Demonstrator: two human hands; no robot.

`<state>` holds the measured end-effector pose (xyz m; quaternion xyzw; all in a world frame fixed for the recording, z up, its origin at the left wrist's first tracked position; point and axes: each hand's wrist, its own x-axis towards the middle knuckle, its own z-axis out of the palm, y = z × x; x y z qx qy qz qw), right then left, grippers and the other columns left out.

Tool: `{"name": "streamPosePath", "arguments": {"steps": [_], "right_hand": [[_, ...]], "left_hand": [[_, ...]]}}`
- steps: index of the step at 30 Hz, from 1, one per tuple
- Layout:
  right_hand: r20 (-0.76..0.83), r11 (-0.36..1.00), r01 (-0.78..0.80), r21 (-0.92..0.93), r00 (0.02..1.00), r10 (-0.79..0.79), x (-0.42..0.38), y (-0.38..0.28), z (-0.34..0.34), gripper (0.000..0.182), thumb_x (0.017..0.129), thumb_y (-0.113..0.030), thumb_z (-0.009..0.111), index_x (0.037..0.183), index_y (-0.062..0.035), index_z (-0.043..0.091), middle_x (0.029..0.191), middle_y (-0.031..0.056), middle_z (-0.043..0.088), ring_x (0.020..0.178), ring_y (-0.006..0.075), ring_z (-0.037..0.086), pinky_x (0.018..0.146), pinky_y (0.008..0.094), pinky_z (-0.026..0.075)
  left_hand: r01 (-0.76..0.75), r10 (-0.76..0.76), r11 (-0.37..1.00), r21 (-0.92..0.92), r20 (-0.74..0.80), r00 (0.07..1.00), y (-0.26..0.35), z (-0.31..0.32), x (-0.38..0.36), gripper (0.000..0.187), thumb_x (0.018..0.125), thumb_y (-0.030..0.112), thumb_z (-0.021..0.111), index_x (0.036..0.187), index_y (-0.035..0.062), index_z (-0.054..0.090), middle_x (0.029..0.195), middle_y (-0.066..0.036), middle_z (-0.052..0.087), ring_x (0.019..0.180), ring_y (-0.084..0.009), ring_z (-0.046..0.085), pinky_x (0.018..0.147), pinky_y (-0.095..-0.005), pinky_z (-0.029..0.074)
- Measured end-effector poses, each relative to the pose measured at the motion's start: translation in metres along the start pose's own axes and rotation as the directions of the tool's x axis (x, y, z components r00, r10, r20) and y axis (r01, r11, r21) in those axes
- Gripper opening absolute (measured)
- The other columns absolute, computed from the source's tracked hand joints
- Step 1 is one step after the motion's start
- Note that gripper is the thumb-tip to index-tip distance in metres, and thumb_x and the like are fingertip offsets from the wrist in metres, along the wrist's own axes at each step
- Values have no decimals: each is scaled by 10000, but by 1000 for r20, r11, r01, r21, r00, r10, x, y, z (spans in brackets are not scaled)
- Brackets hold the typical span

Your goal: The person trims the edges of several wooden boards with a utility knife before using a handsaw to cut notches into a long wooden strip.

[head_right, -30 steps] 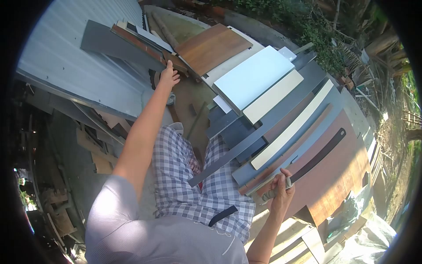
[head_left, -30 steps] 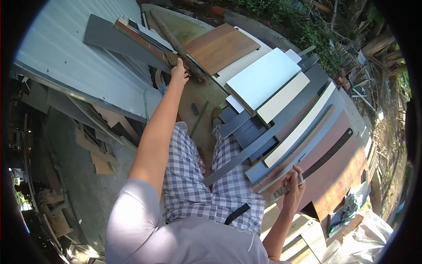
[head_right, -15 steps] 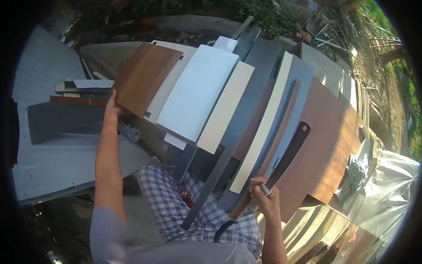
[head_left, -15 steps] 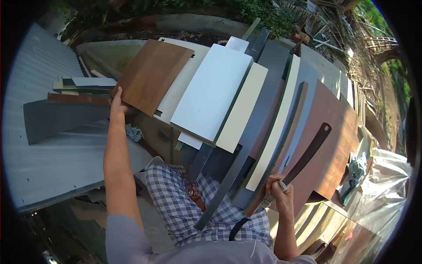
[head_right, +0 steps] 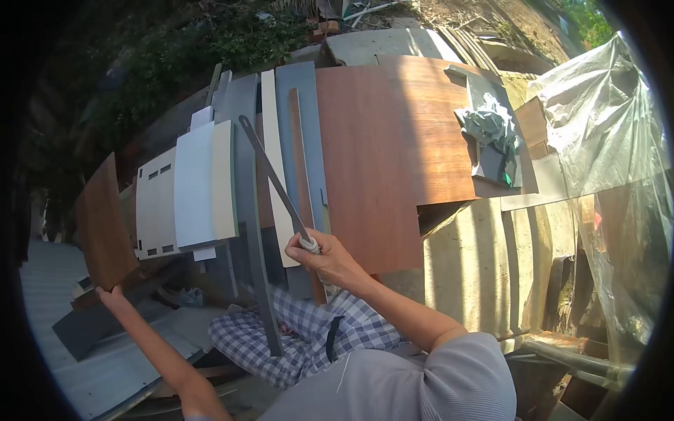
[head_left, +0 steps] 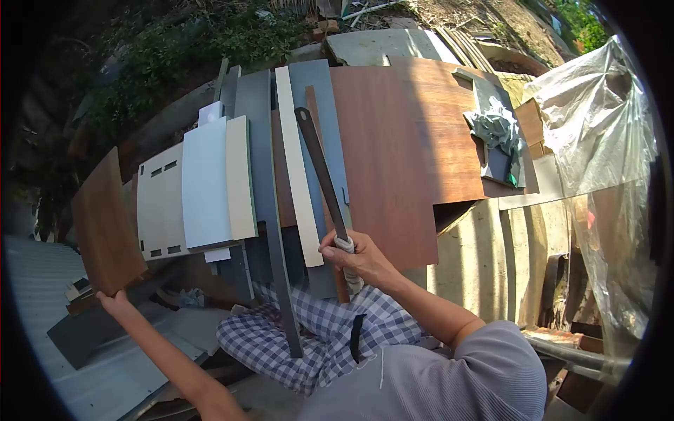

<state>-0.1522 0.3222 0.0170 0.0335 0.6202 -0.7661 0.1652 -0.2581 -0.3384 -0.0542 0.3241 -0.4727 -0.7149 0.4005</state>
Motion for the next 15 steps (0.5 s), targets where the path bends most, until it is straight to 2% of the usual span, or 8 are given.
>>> {"name": "streamPosePath", "arguments": {"steps": [1, 2, 3, 7, 9, 11, 13, 15], "right_hand": [[18, 1000, 7, 4, 1000, -7, -1, 2, 3, 263, 929, -344, 616, 950, -82, 611, 752, -38, 489, 670, 69, 449, 624, 243, 379], [39, 998, 54, -38, 998, -53, -1, 4, 6, 291, 915, -369, 631, 919, -80, 603, 750, -39, 485, 672, 73, 444, 625, 250, 377], [60, 992, 103, -79, 993, -98, -2, 4, 9, 321, 901, -395, 645, 888, -78, 594, 748, -40, 481, 675, 77, 440, 625, 256, 375], [-9, 970, 186, -154, 982, -190, -9, -5, 18, 373, 880, -434, 660, 980, -77, 615, 776, -43, 480, 688, 81, 444, 639, 278, 393], [-223, 979, 203, -22, 953, -203, -10, -9, 11, 463, 876, -455, 658, 1121, -67, 597, 809, -47, 482, 715, 80, 453, 655, 270, 410], [-280, 973, 163, 165, 953, -112, -13, -3, -17, 585, 874, -461, 659, 1246, -29, 527, 850, -34, 499, 761, 77, 482, 684, 259, 437], [-409, 963, 125, 238, 912, -17, -21, -6, -50, 634, 871, -448, 669, 1270, 12, 489, 872, -14, 520, 796, 82, 512, 702, 237, 454], [-544, 970, 225, 90, 827, -141, -24, -8, -87, 513, 859, -408, 696, 1155, -12, 559, 793, -16, 532, 705, 80, 532, 637, 232, 468]], "left_hand": [[-107, 93, 992, 73, 174, 980, -6, -15, 2, 451, 1018, 357, 378, 1344, 53, 445, 1363, -139, 481, 1250, -299, 462, 1016, -532, 387], [-122, 110, 990, 68, 164, 980, 11, 1, -85, 451, 1018, 357, 378, 1344, 53, 445, 1363, -139, 481, 1250, -299, 462, 1016, -532, 387], [263, -260, 938, -227, 43, 965, 33, 50, -128, 450, 1010, 370, 402, 1332, 61, 459, 1354, -124, 500, 1246, -290, 468, 1016, -510, 394], [450, -388, 846, -285, 249, 887, 37, 112, -310, 455, 998, 381, 430, 1322, 64, 469, 1332, -101, 527, 1225, -274, 492, 1013, -478, 409], [563, -459, 781, -272, 361, 812, 25, 138, -380, 451, 1008, 367, 413, 1335, 58, 444, 1344, -104, 511, 1232, -272, 488, 1023, -480, 404], [640, -471, 732, -233, 505, 723, 4, 159, -434, 469, 1017, 366, 384, 1356, 43, 401, 1358, -113, 487, 1242, -273, 481, 1039, -477, 395], [705, -458, 684, -186, 642, 615, -11, 176, -486, 488, 1023, 364, 363, 1367, 18, 364, 1378, -133, 451, 1263, -275, 459, 1062, -468, 376], [758, -484, 632, -163, 681, 550, -37, 190, -528, 519, 1019, 381, 369, 1366, -5, 344, 1375, -152, 437, 1280, -272, 437, 1071, -456, 369]]}}
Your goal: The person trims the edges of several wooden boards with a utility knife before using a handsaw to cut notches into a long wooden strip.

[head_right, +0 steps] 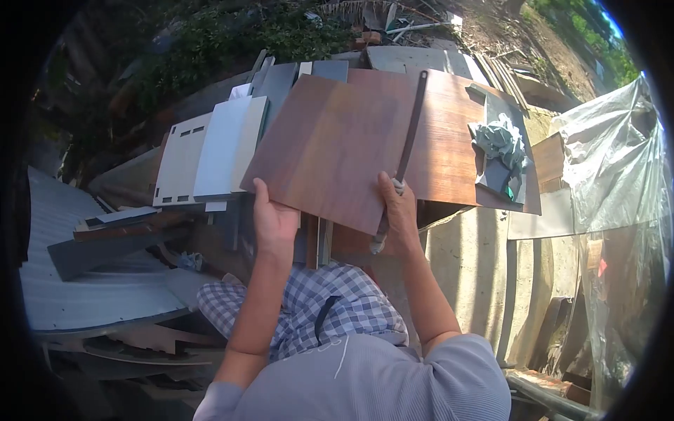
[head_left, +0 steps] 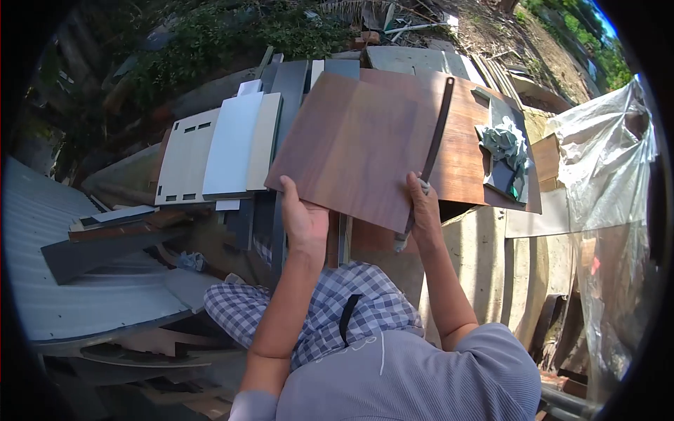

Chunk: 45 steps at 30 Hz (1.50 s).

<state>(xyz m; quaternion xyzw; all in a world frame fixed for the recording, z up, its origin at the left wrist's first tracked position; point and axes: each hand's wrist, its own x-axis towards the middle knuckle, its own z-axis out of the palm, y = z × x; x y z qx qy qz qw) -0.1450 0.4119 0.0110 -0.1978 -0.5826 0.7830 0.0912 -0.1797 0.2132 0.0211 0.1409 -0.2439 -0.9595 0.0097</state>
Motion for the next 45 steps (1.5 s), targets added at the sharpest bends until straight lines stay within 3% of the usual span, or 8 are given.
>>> {"name": "streamPosePath", "arguments": {"steps": [4, 12, 15, 21, 25, 28, 33, 45], "right_hand": [[-29, 994, -71, -88, 997, 69, 41, 10, -91, 460, 849, -283, 720, 1148, 24, 553, 1047, 90, 622, 898, 161, 619, 791, 282, 504], [71, 940, -152, -305, 981, 182, 114, 18, -177, 514, 782, -356, 784, 1096, -5, 579, 1014, 63, 634, 871, 168, 602, 797, 317, 491], [75, 587, 40, -809, 997, 34, 147, 8, -196, 462, 832, -465, 691, 1001, -41, 625, 867, 32, 611, 752, 149, 532, 687, 300, 442], [134, 230, 130, -964, 991, 1, 181, 1, -204, 450, 850, -497, 654, 865, -49, 622, 673, 38, 573, 560, 148, 548, 465, 276, 427], [-83, 479, 22, -878, 977, -197, 147, -19, -154, 460, 872, -409, 661, 1179, -67, 640, 971, 75, 659, 752, 174, 625, 590, 292, 505], [116, 536, 183, -824, 981, -157, 97, -19, -76, 474, 906, -429, 596, 1217, -73, 622, 973, 81, 625, 744, 165, 562, 619, 286, 461], [502, 562, 400, -724, 864, 32, 55, 28, 19, 436, 927, -401, 591, 1201, -63, 627, 768, 15, 542, 558, 49, 404, 485, 217, 343], [583, 548, 487, -680, 812, 3, 42, 61, 70, 377, 936, -340, 589, 1213, -85, 602, 694, -16, 475, 543, 52, 379, 448, 216, 281]], "left_hand": [[152, -153, 986, -69, -8, 988, -82, -2, 1, 548, 1009, 377, 408, 1383, -4, 283, 1386, -146, 405, 1283, -288, 427, 1068, -480, 373], [465, -470, 883, -71, -126, 874, -119, -28, -9, 517, 1023, 338, 379, 1390, -5, 258, 1381, -193, 395, 1238, -320, 474, 1028, -563, 397], [657, -727, 616, 434, -6, 686, -71, -32, -45, 592, 1012, 354, 415, 1432, -14, 219, 1356, -197, 430, 1149, -288, 553, 996, -472, 442], [328, -422, 744, 582, 30, 906, 32, -83, -113, 414, 1011, 345, 431, 1255, 16, 490, 1146, -145, 603, 1050, -218, 607, 915, -377, 494], [179, -87, 858, 482, -207, 974, 73, -117, -158, 337, 1011, 332, 439, 1133, 42, 559, 1024, -107, 649, 959, -197, 643, 880, -332, 510], [62, 69, 878, 475, -255, 965, 84, -130, -177, 357, 1002, 368, 461, 1125, 48, 558, 1016, -93, 636, 919, -168, 638, 860, -298, 502], [-9, 107, 908, 419, -211, 971, 65, -141, -185, 362, 1004, 362, 457, 1130, 34, 543, 1020, -81, 617, 941, -161, 622, 860, -300, 509], [29, 73, 900, 435, -216, 974, 70, -146, -219, 342, 1006, 364, 449, 1104, 58, 564, 997, -60, 626, 927, -145, 616, 844, -299, 509]]}}
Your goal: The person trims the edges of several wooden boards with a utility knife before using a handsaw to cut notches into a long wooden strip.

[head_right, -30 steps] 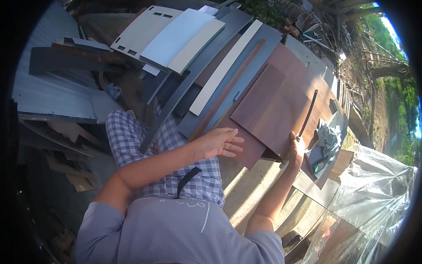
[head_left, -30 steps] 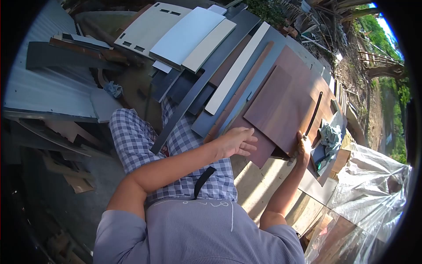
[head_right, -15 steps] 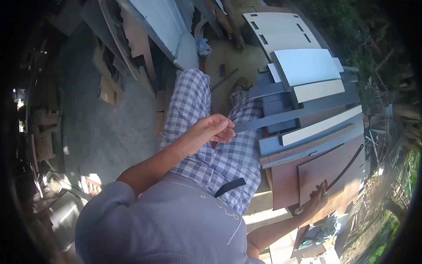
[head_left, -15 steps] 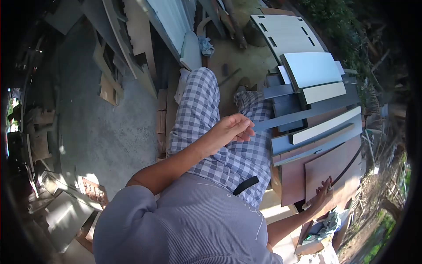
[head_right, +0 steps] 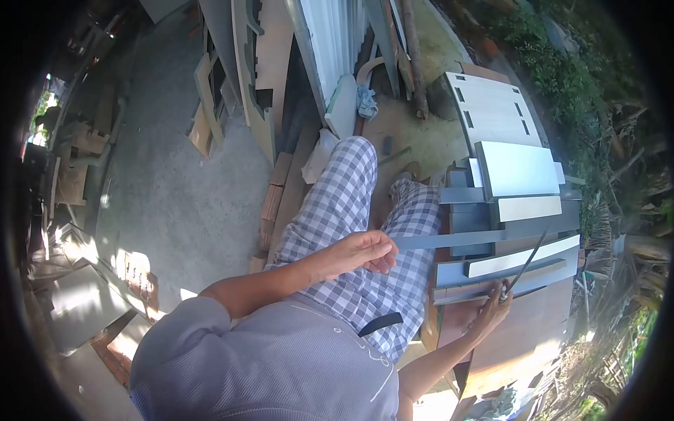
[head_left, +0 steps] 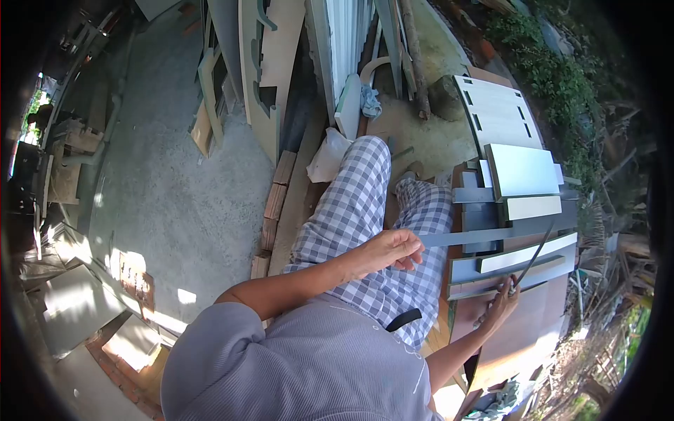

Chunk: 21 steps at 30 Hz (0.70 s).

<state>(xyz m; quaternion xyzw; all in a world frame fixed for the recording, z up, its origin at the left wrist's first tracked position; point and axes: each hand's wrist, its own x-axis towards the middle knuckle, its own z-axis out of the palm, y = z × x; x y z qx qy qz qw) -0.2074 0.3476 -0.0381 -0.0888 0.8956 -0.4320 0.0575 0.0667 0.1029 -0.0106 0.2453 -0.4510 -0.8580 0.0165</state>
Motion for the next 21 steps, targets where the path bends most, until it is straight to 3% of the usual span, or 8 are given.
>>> {"name": "streamPosePath", "arguments": {"steps": [2, 5, 7, 8, 11, 17, 20, 21], "right_hand": [[5, 997, -42, 66, 999, 42, -3, 10, 0, 375, 938, -338, 587, 1226, -98, 593, 695, -20, 472, 543, 53, 372, 447, 217, 274], [-14, 981, 62, 182, 998, -60, 2, 34, 5, 376, 947, -317, 580, 1258, -105, 570, 691, -29, 464, 550, 45, 366, 448, 208, 263], [-14, 984, 66, 167, 998, -65, -12, 9, 1, 362, 958, -289, 569, 1270, -107, 562, 682, -38, 452, 555, 29, 366, 452, 194, 257], [17, 982, -28, 189, 1000, 26, -20, -8, -1, 348, 962, -263, 564, 1275, -110, 562, 676, -47, 442, 560, 18, 366, 457, 182, 255], [14, 965, -23, 262, 1000, 20, -7, 19, -1, 334, 962, -244, 562, 1270, -115, 569, 668, -51, 441, 547, 20, 369, 448, 186, 263], [-82, 989, 69, 133, 995, -58, 4, 44, -1, 346, 956, -254, 564, 1277, -123, 560, 622, -70, 391, 500, 22, 339, 427, 199, 245], [-18, 978, -70, 196, 997, 75, -14, -2, -1, 349, 958, -268, 559, 1259, -91, 562, 645, -59, 397, 526, 30, 341, 447, 205, 249], [-13, 971, -22, 237, 1000, 25, -23, -15, 4, 352, 958, -266, 560, 1247, -65, 559, 677, -55, 400, 566, 31, 340, 473, 203, 261]], "left_hand": [[7, -8, 1000, -8, -11, 1000, -3, -1, 0, 339, 1007, 364, 448, 1100, 59, 564, 998, -59, 624, 929, -145, 615, 850, -300, 508], [14, -15, 1000, 21, 28, 1000, -3, 1, 4, 344, 1007, 368, 445, 1099, 56, 558, 997, -59, 619, 930, -146, 614, 862, -304, 504], [43, -45, 999, 19, 73, 996, -4, 6, 4, 375, 991, 401, 474, 1103, 51, 549, 996, -62, 613, 877, -130, 609, 826, -293, 520], [47, -47, 999, 6, 90, 995, -4, 11, 4, 382, 989, 407, 476, 1104, 50, 550, 996, -66, 609, 870, -130, 604, 821, -290, 517], [108, -119, 992, 68, 189, 975, 0, 23, 12, 398, 999, 403, 454, 1136, 40, 540, 1035, -79, 606, 957, -159, 607, 875, -318, 500], [118, -134, 990, 78, 254, 958, 8, 33, 18, 385, 996, 396, 465, 1150, 50, 537, 1029, -77, 608, 942, -149, 602, 869, -316, 493], [61, -62, 998, 12, 224, 973, 14, 23, 16, 382, 997, 389, 463, 1141, 43, 536, 1011, -70, 605, 927, -146, 604, 860, -310, 488], [41, -35, 999, -28, 193, 981, 23, 15, 16, 378, 997, 383, 465, 1137, 40, 538, 1009, -72, 605, 925, -152, 608, 870, -311, 487]]}}
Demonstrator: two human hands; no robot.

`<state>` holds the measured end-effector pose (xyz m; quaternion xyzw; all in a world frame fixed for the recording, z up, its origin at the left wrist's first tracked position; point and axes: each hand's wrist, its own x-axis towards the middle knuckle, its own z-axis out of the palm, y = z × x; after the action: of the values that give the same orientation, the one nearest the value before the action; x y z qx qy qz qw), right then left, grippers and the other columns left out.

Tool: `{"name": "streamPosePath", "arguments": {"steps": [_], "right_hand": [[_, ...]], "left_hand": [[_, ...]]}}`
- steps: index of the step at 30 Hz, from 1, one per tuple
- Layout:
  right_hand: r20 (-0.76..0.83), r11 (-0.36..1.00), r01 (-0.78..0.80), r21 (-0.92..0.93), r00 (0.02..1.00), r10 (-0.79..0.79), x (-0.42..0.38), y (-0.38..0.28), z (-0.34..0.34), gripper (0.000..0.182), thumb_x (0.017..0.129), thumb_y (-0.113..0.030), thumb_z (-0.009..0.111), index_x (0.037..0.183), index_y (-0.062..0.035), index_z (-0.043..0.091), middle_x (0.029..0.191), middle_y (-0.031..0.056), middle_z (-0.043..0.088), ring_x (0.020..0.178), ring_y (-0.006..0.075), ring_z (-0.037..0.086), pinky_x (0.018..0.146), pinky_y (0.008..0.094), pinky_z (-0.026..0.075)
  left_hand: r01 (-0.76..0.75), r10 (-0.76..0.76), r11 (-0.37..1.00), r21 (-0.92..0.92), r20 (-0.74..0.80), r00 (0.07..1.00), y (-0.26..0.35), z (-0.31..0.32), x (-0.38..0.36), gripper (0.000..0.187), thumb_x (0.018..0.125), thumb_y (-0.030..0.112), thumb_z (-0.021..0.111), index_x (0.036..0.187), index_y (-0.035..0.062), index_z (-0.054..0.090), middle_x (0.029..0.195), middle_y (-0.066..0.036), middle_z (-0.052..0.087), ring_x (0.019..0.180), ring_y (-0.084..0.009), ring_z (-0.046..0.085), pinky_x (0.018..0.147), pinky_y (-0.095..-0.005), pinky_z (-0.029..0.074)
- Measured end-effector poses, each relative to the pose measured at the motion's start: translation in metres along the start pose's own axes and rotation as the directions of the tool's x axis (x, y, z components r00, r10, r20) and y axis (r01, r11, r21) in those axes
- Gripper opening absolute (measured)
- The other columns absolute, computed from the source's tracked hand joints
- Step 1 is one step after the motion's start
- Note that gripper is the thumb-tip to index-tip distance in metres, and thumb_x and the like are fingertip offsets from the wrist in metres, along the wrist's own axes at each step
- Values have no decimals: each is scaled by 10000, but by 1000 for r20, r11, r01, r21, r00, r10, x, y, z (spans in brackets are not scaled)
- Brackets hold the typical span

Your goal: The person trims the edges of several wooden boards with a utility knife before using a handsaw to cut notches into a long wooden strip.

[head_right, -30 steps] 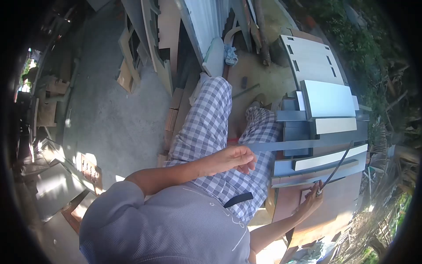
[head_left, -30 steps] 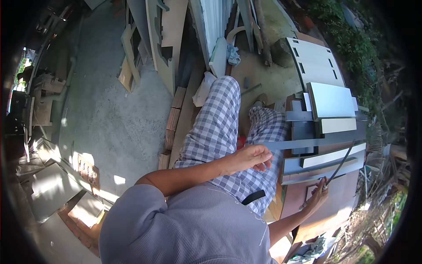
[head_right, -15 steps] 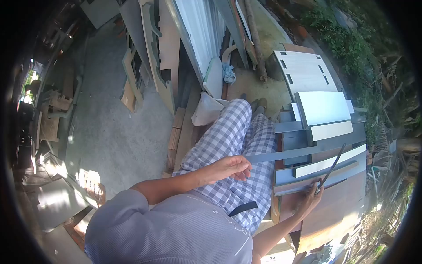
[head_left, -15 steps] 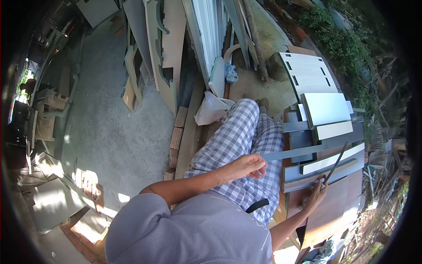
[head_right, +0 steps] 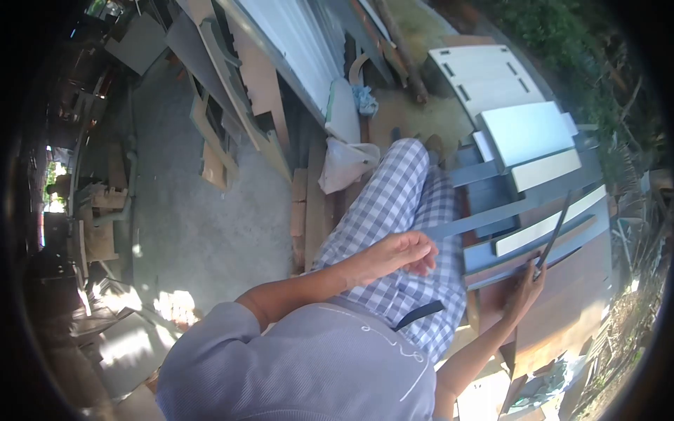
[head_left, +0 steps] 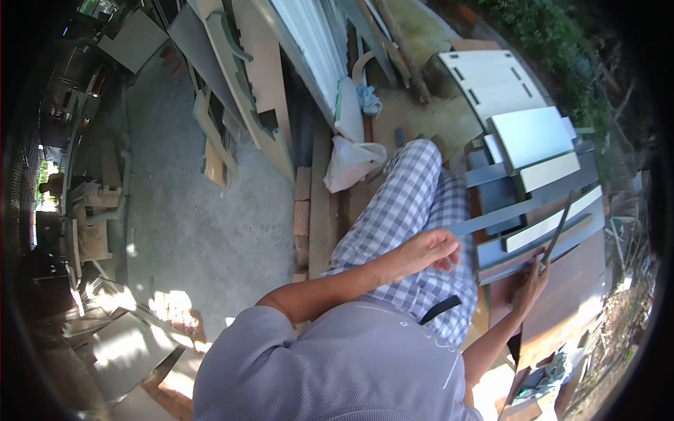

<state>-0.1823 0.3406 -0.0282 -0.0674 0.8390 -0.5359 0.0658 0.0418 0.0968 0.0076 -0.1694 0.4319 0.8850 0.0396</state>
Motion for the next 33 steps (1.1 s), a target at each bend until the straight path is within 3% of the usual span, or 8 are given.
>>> {"name": "streamPosePath", "arguments": {"steps": [4, 7, 13, 15, 17, 21, 33], "right_hand": [[6, 996, -86, 34, 996, 86, 5, 6, 3, 355, 972, -239, 533, 1267, -41, 541, 661, -72, 363, 574, 31, 326, 494, 208, 258], [-39, 996, -74, -54, 997, 72, 6, 4, -1, 344, 961, -237, 544, 1263, -72, 549, 672, -63, 397, 560, 23, 341, 481, 196, 248], [-17, 1000, -28, -2, 999, 28, 15, 17, -5, 347, 961, -258, 558, 1255, -76, 554, 606, -70, 389, 492, 15, 352, 427, 198, 255], [-9, 998, -66, -14, 998, 66, 12, 15, -11, 351, 962, -266, 560, 1264, -87, 552, 601, -73, 391, 480, 13, 360, 411, 191, 276], [-26, 995, -96, -37, 995, 95, 10, 11, -8, 357, 963, -268, 559, 1282, -109, 547, 597, -73, 395, 471, 15, 362, 409, 182, 289], [-6, 995, -87, -38, 996, 87, 9, 13, -7, 351, 962, -267, 561, 1279, -118, 549, 610, -64, 406, 484, 20, 379, 414, 185, 293], [14, 995, -94, -17, 995, 94, 17, 19, -13, 344, 962, -278, 553, 1244, -82, 561, 631, -45, 441, 514, 37, 434, 440, 188, 351]], "left_hand": [[-47, 38, 998, -49, -163, 986, -7, -33, -24, 365, 996, 365, 473, 1124, 31, 544, 1013, -81, 606, 932, -177, 620, 891, -321, 492], [-18, -4, 997, -79, -274, 962, -13, -56, -37, 382, 990, 365, 485, 1145, 22, 551, 1046, -99, 609, 947, -194, 625, 885, -335, 507], [-75, 46, 994, -78, -320, 946, 14, -86, -37, 356, 988, 352, 494, 1122, 30, 568, 1020, -88, 621, 912, -177, 629, 859, -320, 511], [-257, 229, 966, -38, -338, 913, 28, -94, -33, 344, 991, 350, 488, 1111, 38, 569, 989, -80, 631, 896, -167, 629, 853, -327, 511], [-359, 303, 931, -70, -400, 865, 40, -98, -37, 326, 990, 330, 493, 1107, 36, 567, 976, -82, 639, 881, -176, 633, 848, -345, 511], [-398, 289, 911, -107, -524, 801, 31, -117, -42, 301, 988, 300, 502, 1111, 34, 570, 951, -81, 646, 863, -184, 638, 819, -337, 515], [-288, 176, 938, -191, -453, 874, -11, -79, -43, 282, 982, 292, 515, 1101, 43, 574, 945, -83, 645, 852, -193, 645, 816, -342, 521]]}}
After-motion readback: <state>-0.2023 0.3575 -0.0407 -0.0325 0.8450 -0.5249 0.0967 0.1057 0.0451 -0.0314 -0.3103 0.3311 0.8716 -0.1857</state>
